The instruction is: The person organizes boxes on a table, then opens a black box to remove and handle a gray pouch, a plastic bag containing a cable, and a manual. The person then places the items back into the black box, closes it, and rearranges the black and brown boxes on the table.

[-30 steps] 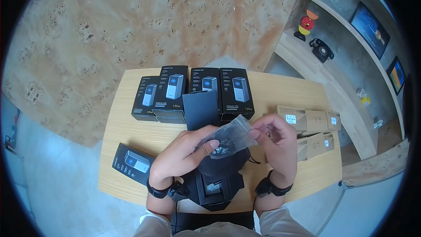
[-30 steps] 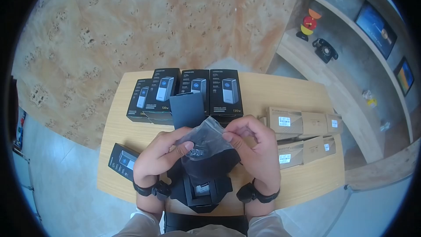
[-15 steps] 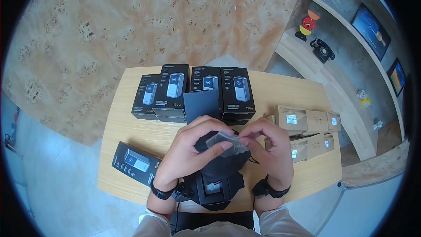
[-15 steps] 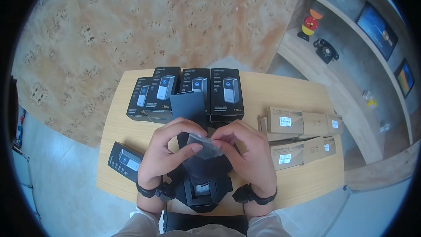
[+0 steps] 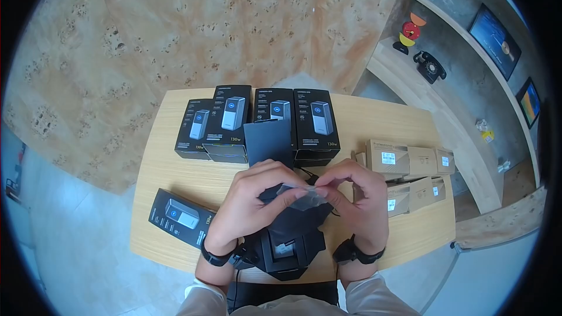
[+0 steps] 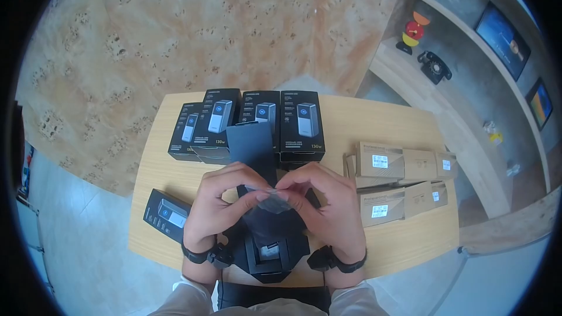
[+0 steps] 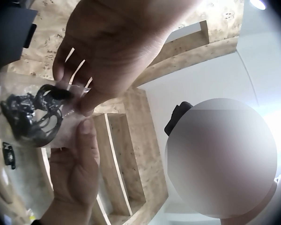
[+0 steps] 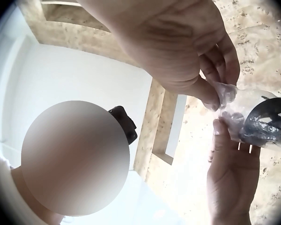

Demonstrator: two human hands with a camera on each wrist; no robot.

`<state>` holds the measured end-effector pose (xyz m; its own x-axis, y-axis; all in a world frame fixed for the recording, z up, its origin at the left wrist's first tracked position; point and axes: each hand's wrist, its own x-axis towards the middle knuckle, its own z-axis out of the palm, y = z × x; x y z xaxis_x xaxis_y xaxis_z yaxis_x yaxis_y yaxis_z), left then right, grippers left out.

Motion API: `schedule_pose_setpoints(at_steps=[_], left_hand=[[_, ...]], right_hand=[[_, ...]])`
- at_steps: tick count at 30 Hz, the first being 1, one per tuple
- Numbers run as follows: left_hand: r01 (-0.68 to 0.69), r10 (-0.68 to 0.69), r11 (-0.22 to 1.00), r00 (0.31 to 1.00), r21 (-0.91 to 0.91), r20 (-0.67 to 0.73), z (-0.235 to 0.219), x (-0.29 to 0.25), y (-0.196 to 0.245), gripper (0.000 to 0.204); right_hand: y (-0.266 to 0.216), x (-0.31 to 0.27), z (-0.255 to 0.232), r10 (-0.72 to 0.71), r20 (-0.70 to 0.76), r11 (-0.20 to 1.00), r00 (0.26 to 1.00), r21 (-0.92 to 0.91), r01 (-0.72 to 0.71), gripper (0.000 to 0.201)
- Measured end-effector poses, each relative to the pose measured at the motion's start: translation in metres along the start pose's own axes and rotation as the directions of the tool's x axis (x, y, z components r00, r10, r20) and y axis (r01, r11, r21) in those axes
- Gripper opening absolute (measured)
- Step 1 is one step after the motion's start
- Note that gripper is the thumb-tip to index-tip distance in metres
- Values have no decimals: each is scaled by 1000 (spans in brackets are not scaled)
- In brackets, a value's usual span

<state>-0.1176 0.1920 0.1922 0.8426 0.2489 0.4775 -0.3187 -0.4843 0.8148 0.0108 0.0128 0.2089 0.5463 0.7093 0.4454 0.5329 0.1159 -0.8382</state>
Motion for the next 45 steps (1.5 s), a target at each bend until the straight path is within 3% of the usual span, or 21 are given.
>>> schedule_pose_setpoints(at_steps=[4, 7, 9, 12, 21, 31, 37, 40, 42, 45], left_hand=[[2, -2, 1000, 998, 4, -60, -1, -2, 2, 14], [87, -97, 994, 981, -68, -165, 0, -5, 5, 15], [85, -106, 992, 967, -96, -230, 1, -6, 4, 21], [102, -124, 990, 962, -100, -242, 2, -5, 4, 21], [49, -66, 994, 982, -102, -175, 3, -3, 4, 19], [20, -37, 995, 984, -100, -173, 4, -3, 0, 20], [63, -76, 995, 982, -82, -173, 4, -4, 1, 20], [83, -93, 995, 976, -56, -196, 6, -4, 0, 19], [110, -113, 994, 971, -27, -210, 7, -5, -2, 18], [108, -105, 994, 969, 3, -222, 7, -5, 1, 18]], right_hand=[[0, 1, 0, -34, 20, 999, 999, -6, 34, 24], [-4, 3, 2, -72, 0, 997, 997, -30, 72, 26], [-5, 4, 3, -112, -76, 989, 991, -107, 104, 27], [-4, 5, 4, -207, -79, 964, 975, -186, 190, 25], [-6, 5, 4, -220, -13, 928, 975, -310, 205, 24], [-2, 5, 2, -228, 28, 930, 973, -288, 227, 24], [-1, 0, 1, -222, 7, 904, 975, -374, 209, 26], [-3, 1, 1, -278, 32, 868, 960, -419, 266, 24], [-8, -2, 2, -83, 66, 923, 994, -370, 102, 20], [-8, -1, 3, 11, 115, 937, 993, -348, 30, 17]])
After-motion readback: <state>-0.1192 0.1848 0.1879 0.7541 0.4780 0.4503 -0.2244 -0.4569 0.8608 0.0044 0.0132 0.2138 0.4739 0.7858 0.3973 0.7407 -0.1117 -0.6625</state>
